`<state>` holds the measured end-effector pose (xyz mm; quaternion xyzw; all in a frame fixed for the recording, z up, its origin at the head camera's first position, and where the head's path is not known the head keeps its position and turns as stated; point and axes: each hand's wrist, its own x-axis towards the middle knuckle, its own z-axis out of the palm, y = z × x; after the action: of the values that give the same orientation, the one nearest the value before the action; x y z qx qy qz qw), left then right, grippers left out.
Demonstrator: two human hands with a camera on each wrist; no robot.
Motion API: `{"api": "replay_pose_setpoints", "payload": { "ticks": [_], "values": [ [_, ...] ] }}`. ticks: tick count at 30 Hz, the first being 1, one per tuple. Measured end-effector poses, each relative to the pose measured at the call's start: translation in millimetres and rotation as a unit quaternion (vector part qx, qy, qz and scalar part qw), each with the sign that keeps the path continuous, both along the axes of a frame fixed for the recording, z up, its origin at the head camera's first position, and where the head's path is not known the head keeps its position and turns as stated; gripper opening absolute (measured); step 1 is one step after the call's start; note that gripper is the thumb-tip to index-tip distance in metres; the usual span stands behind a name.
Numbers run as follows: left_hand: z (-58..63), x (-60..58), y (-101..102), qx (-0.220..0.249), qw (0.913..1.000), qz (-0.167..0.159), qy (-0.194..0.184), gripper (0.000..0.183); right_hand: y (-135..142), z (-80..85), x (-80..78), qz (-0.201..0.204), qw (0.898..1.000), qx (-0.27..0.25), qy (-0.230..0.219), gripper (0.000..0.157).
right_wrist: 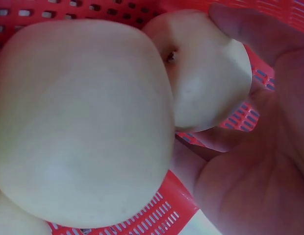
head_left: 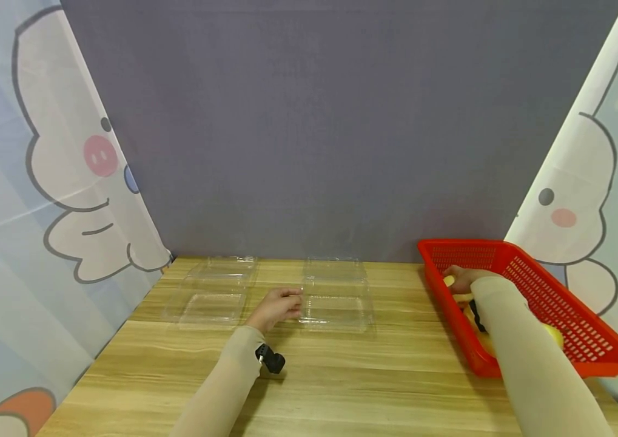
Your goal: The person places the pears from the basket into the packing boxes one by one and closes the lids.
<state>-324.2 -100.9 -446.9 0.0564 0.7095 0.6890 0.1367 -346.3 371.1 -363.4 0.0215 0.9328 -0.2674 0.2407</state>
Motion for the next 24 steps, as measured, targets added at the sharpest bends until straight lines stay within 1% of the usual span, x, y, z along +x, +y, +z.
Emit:
{"api": "replay_pose_setpoints", "payload": {
  "ticks": [2,5,6,8,9,11,12,15,19,22,23,24],
  "values": [
    [0.1,0.0,-0.3,0.0,1.0,0.0,0.001,0.041,0.2,-1.0,-0.9,-0.001,1.0,-0.002,0.004,0.076],
    [-0.2,-0.2,-0.3,0.0,1.0,0.002,-0.002,0.041,-0.3,-2.4,-1.5,-0.007,1.0,-0.019,0.0,0.074],
    [-0.4,-0.2,-0.2,-0.001,1.0,0.003,-0.002,0.041,-0.5,-2.6,-1.5,-0.008,1.0,-0.018,0.001,0.073],
    [-0.4,0.2,0.1,-0.003,1.0,0.004,-0.002,0.042,-1.1,-2.0,-0.7,0.001,1.0,0.004,0.01,0.071],
    [-0.4,0.3,0.3,-0.005,1.0,0.004,-0.001,0.042,-0.9,-2.1,-0.6,0.0,1.0,0.0,0.008,0.072],
    [-0.8,1.1,0.1,-0.005,1.0,0.004,-0.002,0.042,-1.1,-1.6,-0.1,-0.002,1.0,0.005,0.007,0.073],
    [-0.9,1.4,0.0,-0.005,1.0,0.004,-0.002,0.042,-1.2,-1.0,0.2,0.004,1.0,0.018,0.013,0.073],
    [-1.4,1.8,-0.3,-0.006,1.0,0.005,-0.001,0.042,-1.1,0.6,-0.1,0.005,1.0,0.02,0.014,0.075],
    [-0.8,2.1,-0.6,-0.007,1.0,0.004,-0.001,0.042,-0.9,5.1,0.1,0.031,0.998,0.049,0.035,0.073],
    [0.0,1.7,-0.8,-0.005,1.0,0.001,0.0,0.042,-0.2,11.1,2.0,0.035,0.998,0.046,0.038,0.075],
    [0.1,1.3,-1.1,-0.004,1.0,0.0,-0.001,0.042,0.7,12.0,2.8,0.026,0.999,0.034,0.034,0.076],
    [0.4,1.3,-1.4,-0.002,1.0,-0.001,0.0,0.041,1.3,13.3,3.5,0.029,0.998,0.034,0.037,0.075]
  ]
}}
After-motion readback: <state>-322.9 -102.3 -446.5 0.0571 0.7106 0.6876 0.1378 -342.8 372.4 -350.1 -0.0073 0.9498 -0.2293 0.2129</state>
